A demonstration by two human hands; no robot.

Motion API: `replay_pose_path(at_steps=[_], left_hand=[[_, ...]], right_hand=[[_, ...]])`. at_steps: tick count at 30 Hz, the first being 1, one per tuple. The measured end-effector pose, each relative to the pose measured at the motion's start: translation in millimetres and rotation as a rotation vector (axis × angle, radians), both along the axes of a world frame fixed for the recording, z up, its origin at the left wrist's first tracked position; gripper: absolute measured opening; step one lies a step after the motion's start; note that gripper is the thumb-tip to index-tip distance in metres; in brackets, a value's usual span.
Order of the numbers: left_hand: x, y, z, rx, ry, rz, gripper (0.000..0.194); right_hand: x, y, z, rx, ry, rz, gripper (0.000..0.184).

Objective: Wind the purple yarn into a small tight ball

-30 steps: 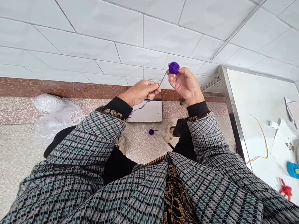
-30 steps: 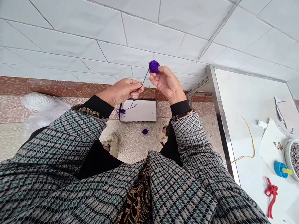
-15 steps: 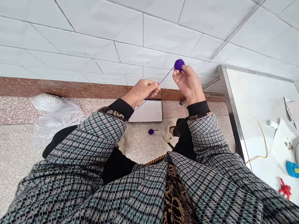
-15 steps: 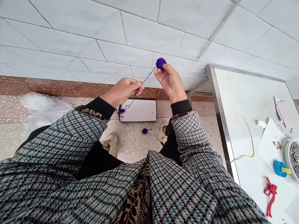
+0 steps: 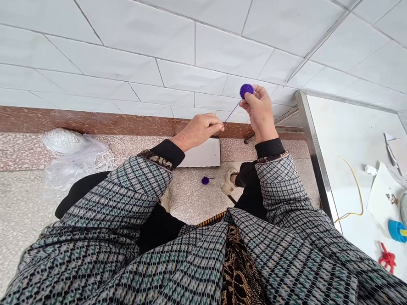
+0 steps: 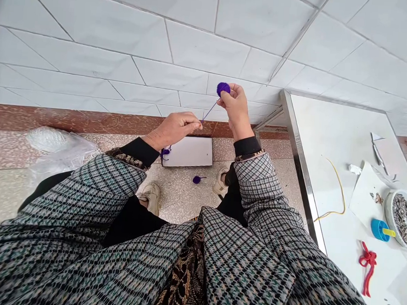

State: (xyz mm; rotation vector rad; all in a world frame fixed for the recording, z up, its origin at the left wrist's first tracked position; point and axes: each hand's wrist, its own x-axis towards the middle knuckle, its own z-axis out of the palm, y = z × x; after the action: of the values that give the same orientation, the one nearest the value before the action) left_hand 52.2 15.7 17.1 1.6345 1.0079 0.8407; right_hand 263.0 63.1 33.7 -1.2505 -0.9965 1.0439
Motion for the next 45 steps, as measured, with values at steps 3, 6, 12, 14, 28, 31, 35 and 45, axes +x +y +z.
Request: replay_pose_path(at_steps=[3,6,12,14,28,31,35,45], left_hand=[[-6.0,-0.6,9.7,0.089,0.051,-0.060,0.030],[-14.7,3.0,18.2,0.147,0.077,0.010,0.034],[-28.5,19.0,17.2,0.079,0.068,0.104,0.037],[-28.4,21.9,12.8,0.032,0.061,0.104,0.040],[-23.8,11.3,15.9,-0.039,0.108,-0.239,0.025],[-33.1,22.2,12.8,0.029,0.106,-0.016,0.031],[-34.5,24.1,12.8,-0.030,0.136,0.011,0.030],[-40.3,18.1,21.5,-0.133,0.002,-0.140,0.030]], right_hand=[[-0.9,-0.6,-4.4,0.031,-0.292,0.061,0.027],[-5.9,-8.5,-3.1,-0.012,-0.572,0.299,0.028],[-18.2,-26.9,4.5,-0.178,-0.353,0.904,0.025],[-19.0,-27.6,6.8,-0.207,-0.168,0.928,0.028],[-20.5,-17.6,-0.9,-0.195,-0.444,0.470,0.026],[-17.6,-23.7,2.5,-0.248,-0.334,0.853,0.029],[-24.7,-23.7,8.9,-0.130,0.088,0.719,0.044],[-19.8,-23.1,-1.2,-0.245,-0.244,0.957,0.033]])
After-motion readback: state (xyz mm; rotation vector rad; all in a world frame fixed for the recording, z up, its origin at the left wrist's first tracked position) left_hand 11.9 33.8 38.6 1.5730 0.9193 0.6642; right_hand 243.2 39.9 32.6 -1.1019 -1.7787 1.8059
